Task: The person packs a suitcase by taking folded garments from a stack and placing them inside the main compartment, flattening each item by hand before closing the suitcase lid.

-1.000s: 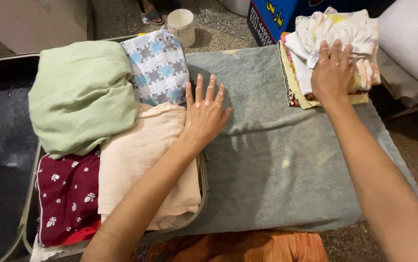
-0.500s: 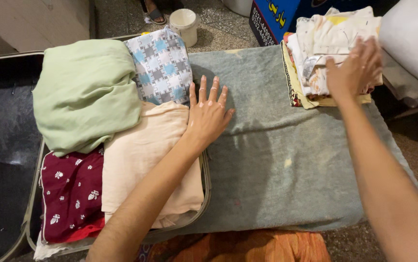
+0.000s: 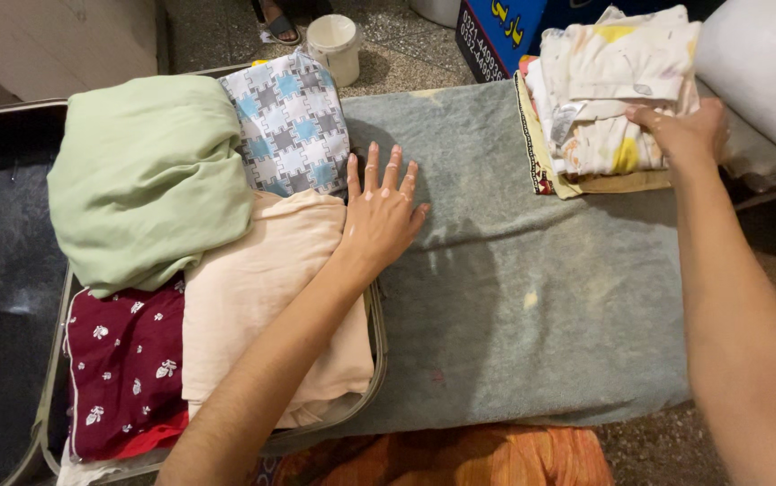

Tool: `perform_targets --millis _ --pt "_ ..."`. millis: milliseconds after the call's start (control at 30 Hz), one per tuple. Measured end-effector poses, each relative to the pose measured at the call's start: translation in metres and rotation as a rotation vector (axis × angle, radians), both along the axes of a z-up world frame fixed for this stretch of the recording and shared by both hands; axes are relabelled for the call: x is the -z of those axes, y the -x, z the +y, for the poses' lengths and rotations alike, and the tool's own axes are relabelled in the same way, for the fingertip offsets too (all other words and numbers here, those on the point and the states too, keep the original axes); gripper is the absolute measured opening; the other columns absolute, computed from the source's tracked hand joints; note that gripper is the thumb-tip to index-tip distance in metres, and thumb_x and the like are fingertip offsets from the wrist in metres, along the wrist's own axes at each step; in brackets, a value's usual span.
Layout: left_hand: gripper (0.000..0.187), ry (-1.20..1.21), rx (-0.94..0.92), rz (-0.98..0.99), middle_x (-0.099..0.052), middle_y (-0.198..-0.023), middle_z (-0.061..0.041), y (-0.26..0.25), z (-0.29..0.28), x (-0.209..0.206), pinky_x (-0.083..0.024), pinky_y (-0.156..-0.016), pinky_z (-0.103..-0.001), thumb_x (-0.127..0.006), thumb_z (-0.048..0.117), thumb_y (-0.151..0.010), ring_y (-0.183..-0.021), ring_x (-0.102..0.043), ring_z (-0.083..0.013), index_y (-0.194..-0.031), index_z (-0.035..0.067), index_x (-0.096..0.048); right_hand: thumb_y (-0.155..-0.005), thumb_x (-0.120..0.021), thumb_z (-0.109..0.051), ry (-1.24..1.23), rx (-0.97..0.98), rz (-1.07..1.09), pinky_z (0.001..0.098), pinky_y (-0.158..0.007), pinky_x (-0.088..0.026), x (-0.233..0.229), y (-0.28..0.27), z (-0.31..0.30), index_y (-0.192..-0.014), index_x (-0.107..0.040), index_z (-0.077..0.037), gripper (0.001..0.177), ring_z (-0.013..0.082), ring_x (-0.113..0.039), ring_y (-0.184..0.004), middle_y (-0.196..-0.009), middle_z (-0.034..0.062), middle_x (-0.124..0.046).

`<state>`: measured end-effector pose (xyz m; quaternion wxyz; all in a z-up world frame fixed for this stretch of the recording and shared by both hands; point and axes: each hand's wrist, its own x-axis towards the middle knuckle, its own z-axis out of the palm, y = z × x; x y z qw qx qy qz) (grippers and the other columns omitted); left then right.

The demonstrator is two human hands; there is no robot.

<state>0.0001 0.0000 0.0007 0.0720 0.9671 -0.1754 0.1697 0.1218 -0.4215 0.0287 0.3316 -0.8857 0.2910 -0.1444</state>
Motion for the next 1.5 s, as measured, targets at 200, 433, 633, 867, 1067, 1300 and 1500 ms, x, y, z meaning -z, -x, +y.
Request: perform_targets --millis 200,433,633,867,1067,1300,1500 --pt "0.065 0.034 0.014 -0.013 -0.041 -0.157 -0.020 0.000 -0.001 -0.001 -0.010 -0.120 -0.064 -0.065 0.042 -0.091 -0.150 -0.023 -0.0451 -0.143 0.005 -0.056 -0.079 -0.089 -0.017 -0.034 -0.172 -0.302 0.0383 -0.091 -0.057 -0.014 -0.003 0.028 -0.121 -0.061 -0.004 0.052 0.0263 -0.063 -0.115 -0.132 0.0160 -0.059" --pt "0.062 0.101 0.039 -0.056 -0.045 -0.155 -0.019 -0.001 0.000 -0.004 -0.012 -0.122 -0.062 -0.067 0.038 -0.091 -0.150 -0.028 -0.0422 -0.142 0.005 -0.057 -0.080 -0.075 0.001 0.223 -0.529 -0.178 0.0362 -0.070 -0.062 -0.015 0.023 0.104 -0.134 -0.061 -0.001 0.056 0.0267 -0.071 -0.090 -0.119 0.0201 -0.067" --pt "0.065 0.103 0.057 -0.038 -0.045 -0.154 -0.021 0.000 0.001 -0.003 -0.012 -0.121 -0.062 -0.068 0.034 -0.088 -0.149 -0.028 -0.0429 -0.144 0.003 -0.055 -0.080 -0.073 -0.008 0.551 -1.140 0.142 0.0352 -0.096 -0.059 0.035 0.126 0.195 -0.107 -0.071 -0.014 0.028 0.0238 -0.070 -0.114 -0.114 0.0061 -0.075" --pt "0.066 0.070 0.078 0.033 -0.046 -0.155 -0.017 0.000 0.000 -0.001 -0.011 -0.123 -0.062 -0.067 0.028 -0.086 -0.150 -0.030 -0.0394 -0.146 0.005 -0.051 -0.064 -0.087 -0.023 0.459 -1.167 -0.372 0.0513 -0.108 -0.038 0.039 0.143 0.194 -0.123 -0.064 0.006 0.070 0.0422 -0.049 -0.132 -0.135 0.0230 -0.063" --pt "0.096 0.022 0.233 0.109 -0.043 -0.155 -0.018 0.001 -0.002 0.004 -0.013 -0.119 -0.062 -0.075 0.035 -0.076 -0.147 -0.030 -0.0389 -0.155 0.003 -0.030 -0.093 -0.069 -0.023 0.323 -1.155 -0.153 0.0418 -0.095 -0.055 0.047 0.102 0.178 -0.122 -0.074 -0.009 0.033 0.0299 -0.071 -0.105 -0.116 0.0155 -0.075" --pt "0.097 0.227 0.168 0.072 -0.055 -0.140 -0.028 -0.019 0.000 -0.001 -0.033 -0.109 -0.059 -0.089 0.030 -0.070 -0.131 -0.051 -0.0426 -0.150 0.004 -0.040 -0.097 -0.063 -0.027 0.160 -1.057 0.176 0.0348 -0.065 -0.058 -0.053 0.088 0.171 -0.125 -0.074 -0.016 0.032 0.0217 -0.071 -0.067 -0.096 0.0076 -0.080" --pt "0.043 0.707 0.209 0.421 -0.080 -0.081 -0.011 -0.036 0.002 -0.057 -0.062 -0.069 -0.033 -0.083 0.015 -0.073 -0.068 -0.078 -0.0211 -0.114 0.005 -0.076 -0.098 -0.065 -0.027 -0.062 -1.081 0.109 0.0287 -0.057 -0.055 -0.123 0.093 0.153 -0.118 -0.075 -0.010 0.027 0.0093 -0.064 -0.066 -0.086 0.0033 -0.075"
